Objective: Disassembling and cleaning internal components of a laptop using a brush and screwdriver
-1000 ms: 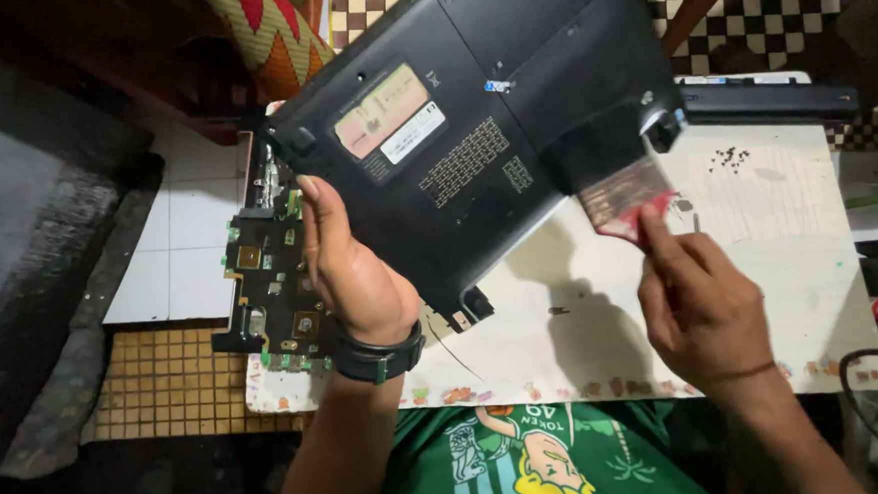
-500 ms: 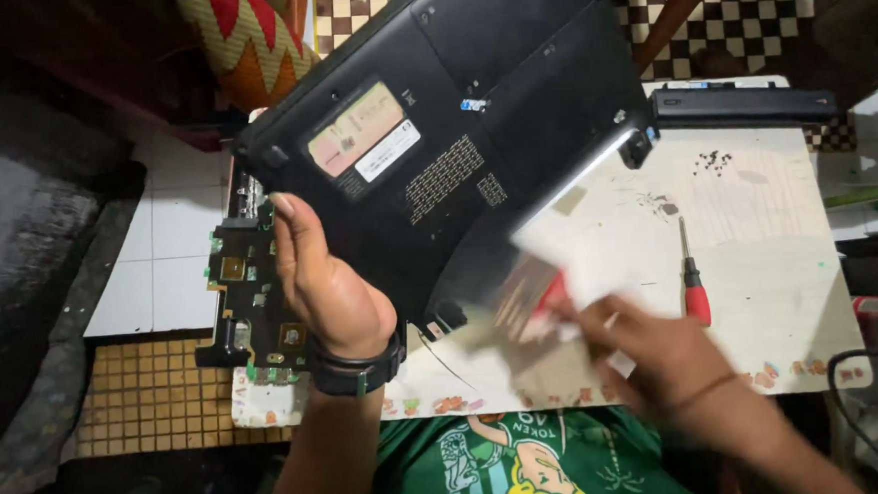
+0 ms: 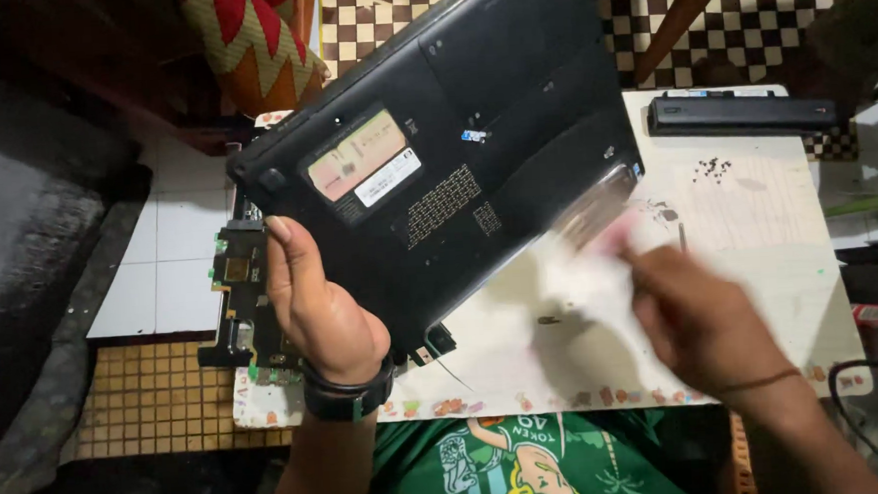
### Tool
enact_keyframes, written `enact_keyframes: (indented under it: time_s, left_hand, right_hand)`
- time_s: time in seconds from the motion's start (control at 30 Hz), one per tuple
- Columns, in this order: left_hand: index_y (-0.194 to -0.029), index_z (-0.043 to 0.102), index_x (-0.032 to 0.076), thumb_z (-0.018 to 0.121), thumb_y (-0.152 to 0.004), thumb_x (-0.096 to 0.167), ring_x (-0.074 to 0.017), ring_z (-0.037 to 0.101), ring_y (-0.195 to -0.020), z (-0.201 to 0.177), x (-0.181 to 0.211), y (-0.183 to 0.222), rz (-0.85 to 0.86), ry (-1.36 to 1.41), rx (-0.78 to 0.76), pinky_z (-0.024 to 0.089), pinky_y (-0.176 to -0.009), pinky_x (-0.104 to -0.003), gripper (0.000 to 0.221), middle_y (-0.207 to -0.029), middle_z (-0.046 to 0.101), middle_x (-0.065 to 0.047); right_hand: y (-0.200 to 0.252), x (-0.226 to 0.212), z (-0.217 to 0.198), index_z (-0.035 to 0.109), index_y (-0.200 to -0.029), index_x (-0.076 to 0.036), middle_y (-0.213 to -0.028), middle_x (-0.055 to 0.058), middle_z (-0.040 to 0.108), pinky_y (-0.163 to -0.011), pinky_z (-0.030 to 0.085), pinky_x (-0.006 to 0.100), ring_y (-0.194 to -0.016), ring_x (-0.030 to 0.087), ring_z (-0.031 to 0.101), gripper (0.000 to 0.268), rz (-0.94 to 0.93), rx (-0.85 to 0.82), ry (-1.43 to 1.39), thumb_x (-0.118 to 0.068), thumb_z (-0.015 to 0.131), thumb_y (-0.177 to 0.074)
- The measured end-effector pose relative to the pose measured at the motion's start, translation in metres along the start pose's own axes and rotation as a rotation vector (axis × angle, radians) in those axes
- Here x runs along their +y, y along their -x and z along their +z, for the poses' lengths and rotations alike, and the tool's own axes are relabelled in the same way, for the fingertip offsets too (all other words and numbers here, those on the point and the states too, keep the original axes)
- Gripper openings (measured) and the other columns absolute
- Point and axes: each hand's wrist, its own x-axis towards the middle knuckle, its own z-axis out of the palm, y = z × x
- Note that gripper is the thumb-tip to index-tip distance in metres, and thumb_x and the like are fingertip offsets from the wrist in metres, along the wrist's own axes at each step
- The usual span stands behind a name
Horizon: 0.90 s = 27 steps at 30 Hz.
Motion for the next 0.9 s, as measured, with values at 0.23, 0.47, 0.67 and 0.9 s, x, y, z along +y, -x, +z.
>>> enact_keyframes:
  time_s: [0.23, 0.47, 0.67, 0.9]
  left_hand:
    - [-0.134, 0.062, 0.001, 0.062, -0.092, 0.039, -0.0117, 0.049, -0.140, -0.005, -0.004, 0.003, -0.183, 0.006, 0.138, 0.033, -0.125, -0.029, 0.056, -0.146, 0.060, -0.012]
    - [-0.131, 0.064, 0.001, 0.060, -0.096, 0.038, -0.0107, 0.048, -0.137, -0.005, -0.007, 0.008, -0.149, 0.006, 0.060, 0.031, -0.126, -0.031, 0.051, -0.144, 0.061, -0.012]
    - [-0.077, 0.054, 0.017, 0.053, -0.105, 0.041, -0.0063, 0.036, -0.088, -0.002, 0.002, 0.014, -0.065, -0.139, -0.005, 0.037, -0.091, -0.025, 0.036, -0.085, 0.036, 0.011]
    - [-0.128, 0.067, 0.000, 0.057, -0.097, 0.037, -0.0084, 0.056, -0.125, 0.006, 0.008, 0.017, -0.115, -0.045, 0.053, 0.041, -0.117, -0.025, 0.049, -0.134, 0.067, -0.008]
  right_hand:
    - [-0.023, 0.030, -0.008, 0.060, -0.158, 0.000, -0.088, 0.016, 0.055, -0.064, 0.046, 0.047, -0.067, 0.032, 0.054, 0.055, 0.007, 0.251, 0.246, -0.001, 0.065, -0.103]
    - [-0.024, 0.008, -0.012, 0.070, -0.128, -0.007, -0.104, 0.005, 0.071, -0.080, 0.045, 0.025, -0.087, 0.015, 0.061, 0.038, 0.013, -0.064, -0.441, -0.004, 0.061, -0.091]
    - [-0.020, -0.004, -0.014, 0.057, -0.144, -0.017, -0.126, 0.012, 0.070, -0.079, 0.057, 0.031, -0.097, 0.026, 0.077, 0.050, -0.187, -0.201, -0.236, -0.015, 0.060, -0.094]
    - [-0.028, -0.022, -0.023, 0.056, -0.151, -0.014, -0.091, 0.006, 0.061, -0.064, 0.050, 0.032, -0.069, 0.017, 0.057, 0.054, -0.033, 0.053, -0.127, -0.005, 0.062, -0.098]
